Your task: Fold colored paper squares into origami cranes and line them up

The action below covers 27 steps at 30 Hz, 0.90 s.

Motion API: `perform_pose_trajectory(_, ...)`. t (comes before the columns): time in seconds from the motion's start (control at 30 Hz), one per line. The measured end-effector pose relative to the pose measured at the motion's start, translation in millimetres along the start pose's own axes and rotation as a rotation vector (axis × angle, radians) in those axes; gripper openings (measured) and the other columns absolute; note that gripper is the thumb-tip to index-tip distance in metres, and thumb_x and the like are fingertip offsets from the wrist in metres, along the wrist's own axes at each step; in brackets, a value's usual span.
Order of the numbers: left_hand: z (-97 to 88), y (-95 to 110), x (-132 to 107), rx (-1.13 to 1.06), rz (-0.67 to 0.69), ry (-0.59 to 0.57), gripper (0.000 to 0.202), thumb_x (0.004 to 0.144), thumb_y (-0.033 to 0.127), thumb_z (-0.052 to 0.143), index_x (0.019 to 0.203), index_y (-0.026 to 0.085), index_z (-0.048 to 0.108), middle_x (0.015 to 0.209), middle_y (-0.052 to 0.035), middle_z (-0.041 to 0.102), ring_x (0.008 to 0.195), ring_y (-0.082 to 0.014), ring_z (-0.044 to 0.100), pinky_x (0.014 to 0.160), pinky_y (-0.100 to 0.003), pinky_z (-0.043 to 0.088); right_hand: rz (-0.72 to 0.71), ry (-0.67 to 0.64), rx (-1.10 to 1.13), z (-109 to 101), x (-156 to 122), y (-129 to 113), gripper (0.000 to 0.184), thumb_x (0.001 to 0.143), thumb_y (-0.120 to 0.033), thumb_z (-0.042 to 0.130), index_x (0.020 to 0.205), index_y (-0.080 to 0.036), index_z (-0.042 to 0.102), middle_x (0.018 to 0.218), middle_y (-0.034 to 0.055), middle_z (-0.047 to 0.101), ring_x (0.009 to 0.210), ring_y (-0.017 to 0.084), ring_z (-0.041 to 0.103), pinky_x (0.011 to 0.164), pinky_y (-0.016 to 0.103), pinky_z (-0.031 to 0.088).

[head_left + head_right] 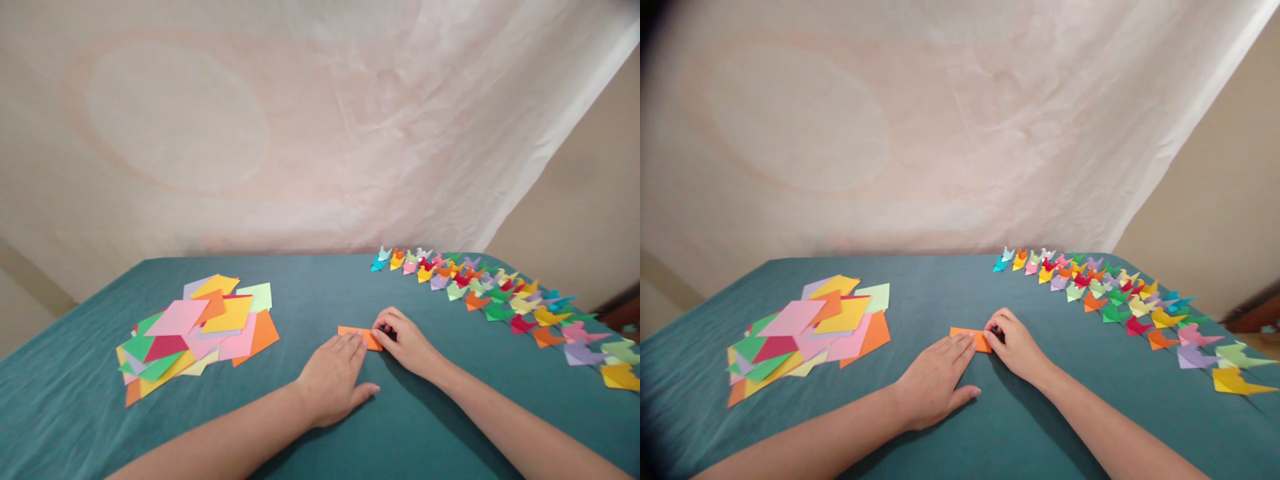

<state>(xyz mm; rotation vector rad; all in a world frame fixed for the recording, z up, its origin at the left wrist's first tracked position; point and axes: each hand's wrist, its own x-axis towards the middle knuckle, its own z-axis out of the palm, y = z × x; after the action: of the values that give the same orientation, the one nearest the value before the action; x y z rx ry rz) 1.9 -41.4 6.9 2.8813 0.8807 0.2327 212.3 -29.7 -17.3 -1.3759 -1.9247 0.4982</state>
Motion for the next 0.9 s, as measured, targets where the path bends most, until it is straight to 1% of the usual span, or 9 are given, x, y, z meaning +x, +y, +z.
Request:
perform_pose_trajectory(0.37,-1.3,1.2,0.6,-0.006,-0.003,0.009,0.062,0.089,0.053,0.032,0.133,0.01,0.039,0.139,-0.0155,0.039,0.129,-0.0273,0.036,0.106,-0.04,0.028,-0.008,-0.013,0.023,-0.5,2.9,3.1,0.011,0.084,-0.023,0.051,0.078,-0.019,0.059,0.085,0.0038,0.054,0.072,0.015,0.052,0.065,0.029,0.046)
perform_pose_trajectory(0.57,-2.9,1.9,2.2,0.009,-0.014,-0.028,0.064,0.089,0.054,0.032,0.133,0.008,0.039,0.139,-0.0166,0.038,0.129,-0.0285,0.035,0.106,-0.04,0.029,0.007,-0.05,0.029,-4.5,3.4,2.8,0.013,0.085,-0.024,0.05,0.078,-0.019,0.059,0.086,0.0035,0.054,0.072,0.015,0.053,0.065,0.029,0.046)
perform_pose_trajectory(0.7,-2.0,1.5,2.1,0.009,-0.012,-0.019,0.063,0.089,0.053,0.033,0.133,0.009,0.039,0.139,-0.0159,0.038,0.129,-0.0283,0.035,0.106,-0.04,0.029,-0.004,-0.086,0.052,-8.3,3.7,4.4,0.013,0.086,-0.024,0.049,0.079,-0.019,0.059,0.086,0.0038,0.055,0.072,0.014,0.053,0.065,0.028,0.045)
perform_pose_trajectory(0.9,-1.7,0.7,2.9,-0.001,-0.01,-0.025,0.064,0.089,0.053,0.033,0.133,0.008,0.038,0.14,-0.0164,0.037,0.129,-0.0284,0.035,0.106,-0.04,0.029,0.005,-0.088,0.064,-9.8,3.7,3.6,0.014,0.086,-0.025,0.049,0.08,-0.019,0.06,0.086,0.004,0.055,0.07,0.014,0.053,0.064,0.028,0.045)
